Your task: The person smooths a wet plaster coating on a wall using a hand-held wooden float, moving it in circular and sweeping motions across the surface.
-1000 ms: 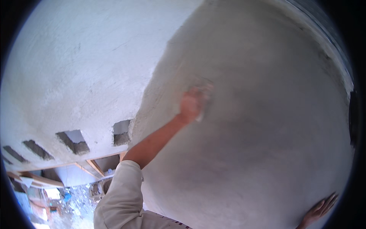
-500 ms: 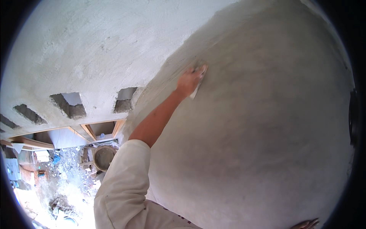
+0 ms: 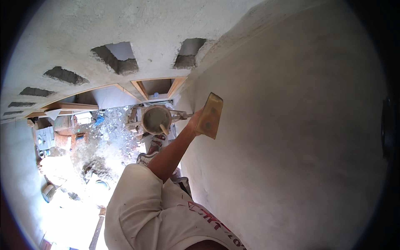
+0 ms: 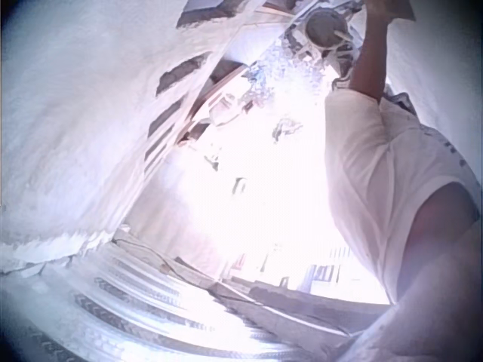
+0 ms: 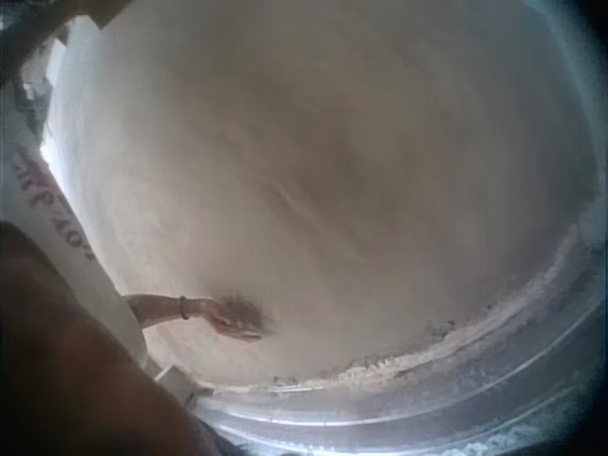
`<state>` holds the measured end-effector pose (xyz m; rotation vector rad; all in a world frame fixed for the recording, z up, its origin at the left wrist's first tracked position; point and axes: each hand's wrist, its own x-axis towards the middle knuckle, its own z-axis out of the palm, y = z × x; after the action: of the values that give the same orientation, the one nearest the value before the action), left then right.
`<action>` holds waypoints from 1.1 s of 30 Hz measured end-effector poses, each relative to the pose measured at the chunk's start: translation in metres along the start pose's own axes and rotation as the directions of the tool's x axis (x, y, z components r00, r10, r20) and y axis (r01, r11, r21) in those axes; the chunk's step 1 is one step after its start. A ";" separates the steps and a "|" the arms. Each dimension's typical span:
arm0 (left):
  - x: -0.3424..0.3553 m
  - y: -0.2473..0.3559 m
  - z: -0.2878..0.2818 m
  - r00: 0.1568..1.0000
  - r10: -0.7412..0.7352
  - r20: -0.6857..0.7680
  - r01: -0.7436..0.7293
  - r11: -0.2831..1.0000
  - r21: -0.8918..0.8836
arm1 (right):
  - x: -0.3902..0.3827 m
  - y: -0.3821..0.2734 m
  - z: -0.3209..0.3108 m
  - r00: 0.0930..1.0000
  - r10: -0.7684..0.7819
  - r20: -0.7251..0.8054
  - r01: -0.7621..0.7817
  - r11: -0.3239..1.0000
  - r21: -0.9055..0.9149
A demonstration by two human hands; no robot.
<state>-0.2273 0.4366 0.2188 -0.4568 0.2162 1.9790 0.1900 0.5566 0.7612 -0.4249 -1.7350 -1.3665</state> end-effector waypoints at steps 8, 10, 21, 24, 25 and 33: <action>-0.046 0.026 -0.121 0.981 0.126 -0.145 -0.100 0.981 0.169 | -0.062 -0.175 0.065 0.958 -0.166 0.233 -0.037 0.734 0.678; -0.069 0.036 -0.153 0.951 0.270 -0.148 -0.201 0.909 0.366 | -0.074 -0.181 0.080 0.968 -0.185 0.170 0.048 0.802 0.595; -0.173 0.040 -0.292 0.758 0.378 -0.531 0.083 0.752 0.654 | -0.111 -0.195 0.097 0.972 0.094 0.213 -0.217 0.697 0.683; -0.172 0.041 -0.350 0.788 0.195 -0.584 -0.139 0.980 0.140 | -0.147 -0.253 0.086 0.797 0.372 0.475 -0.589 0.305 0.748; -0.173 0.041 -0.349 0.775 0.326 -0.541 -0.012 0.864 0.504 | -0.166 -0.287 0.088 0.741 0.244 0.626 -0.672 0.257 0.695; -0.195 0.042 -0.464 0.796 0.509 -0.326 0.113 0.405 0.907 | -0.344 -0.548 0.085 -0.042 -0.753 0.656 -0.900 0.314 0.303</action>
<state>-0.0874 0.0946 -0.1263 -0.2637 1.7522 1.5595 -0.0388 0.5279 0.1506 -0.9790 -3.1192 1.2719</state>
